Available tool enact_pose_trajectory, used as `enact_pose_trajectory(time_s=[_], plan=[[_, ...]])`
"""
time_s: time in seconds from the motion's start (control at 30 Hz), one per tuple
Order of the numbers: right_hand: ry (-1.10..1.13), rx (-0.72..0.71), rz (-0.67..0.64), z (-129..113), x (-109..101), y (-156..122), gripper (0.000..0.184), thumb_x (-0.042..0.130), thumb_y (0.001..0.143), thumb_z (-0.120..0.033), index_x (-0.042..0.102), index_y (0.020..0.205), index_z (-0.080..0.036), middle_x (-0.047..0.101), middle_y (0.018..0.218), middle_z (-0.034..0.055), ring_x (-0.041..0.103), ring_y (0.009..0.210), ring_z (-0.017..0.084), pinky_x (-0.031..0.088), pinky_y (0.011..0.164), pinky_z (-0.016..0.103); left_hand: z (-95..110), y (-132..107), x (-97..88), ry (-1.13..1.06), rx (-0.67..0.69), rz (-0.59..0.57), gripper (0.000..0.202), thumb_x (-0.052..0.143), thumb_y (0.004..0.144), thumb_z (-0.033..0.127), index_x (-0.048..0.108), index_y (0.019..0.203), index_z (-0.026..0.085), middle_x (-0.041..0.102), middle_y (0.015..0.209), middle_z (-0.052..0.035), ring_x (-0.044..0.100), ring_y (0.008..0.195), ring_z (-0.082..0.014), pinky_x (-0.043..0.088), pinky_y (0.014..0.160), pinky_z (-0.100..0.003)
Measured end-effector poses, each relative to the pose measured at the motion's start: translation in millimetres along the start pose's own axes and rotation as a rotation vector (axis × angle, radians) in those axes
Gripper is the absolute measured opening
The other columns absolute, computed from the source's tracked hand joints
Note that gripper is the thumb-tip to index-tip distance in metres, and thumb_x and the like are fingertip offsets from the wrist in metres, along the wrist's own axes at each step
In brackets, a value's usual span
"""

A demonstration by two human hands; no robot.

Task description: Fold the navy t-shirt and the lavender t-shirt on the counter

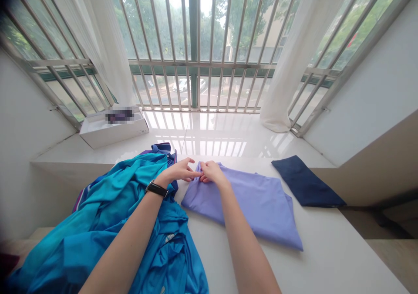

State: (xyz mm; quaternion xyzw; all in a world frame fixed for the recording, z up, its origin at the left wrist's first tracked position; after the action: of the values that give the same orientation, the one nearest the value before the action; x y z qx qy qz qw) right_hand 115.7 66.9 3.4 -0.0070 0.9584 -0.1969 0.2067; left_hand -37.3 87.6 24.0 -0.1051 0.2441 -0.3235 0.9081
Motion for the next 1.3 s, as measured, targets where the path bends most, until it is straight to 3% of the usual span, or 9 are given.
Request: enact_pose_trajectory(time_s=[0.13,0.27,0.57,0.73,0.87,0.97,1.03,1.13,1.3], plan=[[0.011,-0.015,-0.017,3,-1,4,0.02,0.052,0.094,-0.027,0.061,0.082,-0.014,0.07,0.066,0.0056,0.068,0.058,0.013,0.054,0.053,0.021,-2,-2,1.5,0.08,-0.015,-0.081,0.075,0.081,0.066,0.026,0.039,0.128,0.014,0.069,0.083,-0.0058,0.07,0.076,-0.0213,0.058,0.061,-0.028],[-0.029,-0.068,-0.023,5,-1,4,0.008,0.057,0.086,-0.016,0.064,0.09,-0.014,0.07,0.07,0.0042,0.068,0.062,0.012,0.053,0.055,0.019,1,-8,4.8,0.12,-0.05,-0.178,0.067,0.079,0.068,0.031,0.04,0.121,0.017,0.068,0.08,-0.0035,0.071,0.074,-0.0218,0.058,0.058,-0.027],[-0.317,-0.22,0.092,-3,1,-8,0.041,0.073,0.073,-0.024,0.063,0.112,-0.018,0.067,0.079,0.0012,0.062,0.072,0.016,0.043,0.064,0.024,-11,-14,-0.9,0.407,-0.168,-0.222,0.038,0.072,0.064,0.018,0.05,0.094,0.02,0.067,0.072,0.0011,0.069,0.064,-0.0186,0.053,0.055,-0.023],[-0.42,-0.255,0.133,-2,6,-7,0.048,0.074,0.073,-0.031,0.062,0.118,-0.019,0.066,0.084,0.0032,0.06,0.083,0.02,0.041,0.071,0.027,29,-37,0.1,0.811,0.044,-0.023,0.024,0.072,0.063,0.02,0.058,0.082,0.019,0.069,0.083,-0.0046,0.068,0.079,-0.0242,0.052,0.066,-0.029],[-0.405,-0.296,0.063,1,0,-5,0.04,0.067,0.079,-0.026,0.063,0.118,-0.018,0.069,0.084,0.0018,0.062,0.078,0.016,0.044,0.07,0.025,58,-53,37.1,0.905,0.236,-0.044,0.015,0.069,0.069,0.028,0.066,0.08,0.018,0.068,0.087,-0.0108,0.066,0.087,-0.0313,0.051,0.077,-0.039],[-0.348,-0.336,0.026,1,-15,-12,0.032,0.058,0.088,-0.028,0.063,0.118,-0.018,0.071,0.098,0.0041,0.065,0.081,0.013,0.048,0.071,0.023,61,-55,70.6,0.873,0.26,0.018,0.039,0.069,0.073,0.037,0.068,0.104,0.012,0.064,0.112,-0.0221,0.06,0.102,-0.0401,0.051,0.083,-0.046],[-0.306,-0.351,0.033,4,-32,-23,0.031,0.053,0.091,-0.028,0.061,0.119,-0.018,0.069,0.109,0.0062,0.066,0.081,0.013,0.05,0.071,0.023,58,-54,88.8,0.858,0.256,0.107,0.055,0.063,0.08,0.042,0.059,0.124,0.009,0.049,0.135,-0.0285,0.051,0.116,-0.0468,0.049,0.086,-0.053],[-0.297,-0.401,0.158,20,-67,-50,0.026,0.049,0.091,-0.026,0.064,0.111,-0.017,0.07,0.107,0.0074,0.067,0.082,0.014,0.051,0.075,0.027,53,-53,108.2,0.854,0.219,0.16,0.063,0.051,0.088,0.051,0.049,0.138,0.013,0.035,0.148,-0.0295,0.036,0.127,-0.0537,0.045,0.087,-0.064],[-0.572,-0.379,0.357,78,-127,-100,0.018,0.054,0.086,-0.028,0.069,0.087,-0.019,0.071,0.089,0.0059,0.065,0.084,0.019,0.047,0.08,0.03,47,-52,117.6,0.921,0.116,-0.087,0.077,0.064,0.079,0.052,0.041,0.144,0.018,0.023,0.155,-0.0271,0.018,0.137,-0.058,0.027,0.091,-0.081]])
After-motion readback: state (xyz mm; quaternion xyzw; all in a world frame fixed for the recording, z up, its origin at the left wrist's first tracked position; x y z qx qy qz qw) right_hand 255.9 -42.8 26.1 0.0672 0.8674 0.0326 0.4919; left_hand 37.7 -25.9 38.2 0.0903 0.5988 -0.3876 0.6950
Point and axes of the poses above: each hand's wrist, its own y-axis towards the middle knuckle, its own x-axis out of the palm, z = x × y, the point moved 3 cm from there along y, towards the middle knuckle
